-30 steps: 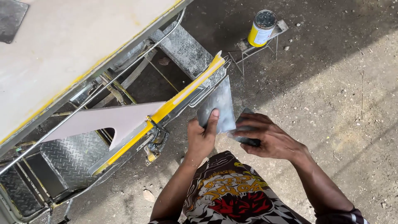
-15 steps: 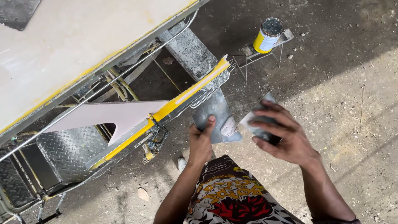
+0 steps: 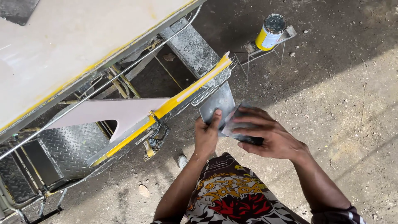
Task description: The person scoops body filler from a bucket using a putty knife and applies it to a metal panel. They then use a second putty knife to spread and smooth the filler along the edge of the panel.
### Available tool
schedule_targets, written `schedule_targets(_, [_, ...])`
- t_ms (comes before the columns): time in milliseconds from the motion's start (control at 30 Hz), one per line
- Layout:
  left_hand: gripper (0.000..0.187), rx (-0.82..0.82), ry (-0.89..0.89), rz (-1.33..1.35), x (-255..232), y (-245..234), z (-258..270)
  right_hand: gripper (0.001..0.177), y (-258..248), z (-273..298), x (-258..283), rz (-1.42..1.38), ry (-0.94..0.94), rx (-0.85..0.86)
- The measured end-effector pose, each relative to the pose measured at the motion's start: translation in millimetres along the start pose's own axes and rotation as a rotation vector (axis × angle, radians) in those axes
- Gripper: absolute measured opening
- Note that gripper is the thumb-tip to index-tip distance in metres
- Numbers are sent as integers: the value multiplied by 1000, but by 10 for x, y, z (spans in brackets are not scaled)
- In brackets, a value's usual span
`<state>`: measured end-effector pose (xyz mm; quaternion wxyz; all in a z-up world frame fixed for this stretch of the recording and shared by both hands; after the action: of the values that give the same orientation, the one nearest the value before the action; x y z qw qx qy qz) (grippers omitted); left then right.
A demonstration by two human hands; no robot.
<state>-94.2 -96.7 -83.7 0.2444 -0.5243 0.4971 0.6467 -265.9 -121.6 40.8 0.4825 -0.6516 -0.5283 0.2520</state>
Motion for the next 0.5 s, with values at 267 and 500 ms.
schedule_targets(267, [43, 9, -368, 692, -201, 103, 2, 52, 491, 291, -491, -539, 61, -218])
schedule_targets(500, [53, -49, -374, 786, -61, -142, -112, 41, 249, 459, -712, 68, 307, 71])
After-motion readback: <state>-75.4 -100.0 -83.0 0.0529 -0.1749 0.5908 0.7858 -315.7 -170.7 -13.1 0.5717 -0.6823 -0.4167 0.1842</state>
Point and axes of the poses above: each hand's wrist, its own z-axis away from the middle knuckle, its own y-axis out of the palm, x = y × z, the point moved 6 cm from there along -z, towards the middle knuckle, and after that the axes turned 14 degrees about z, right-handed, at the moved point
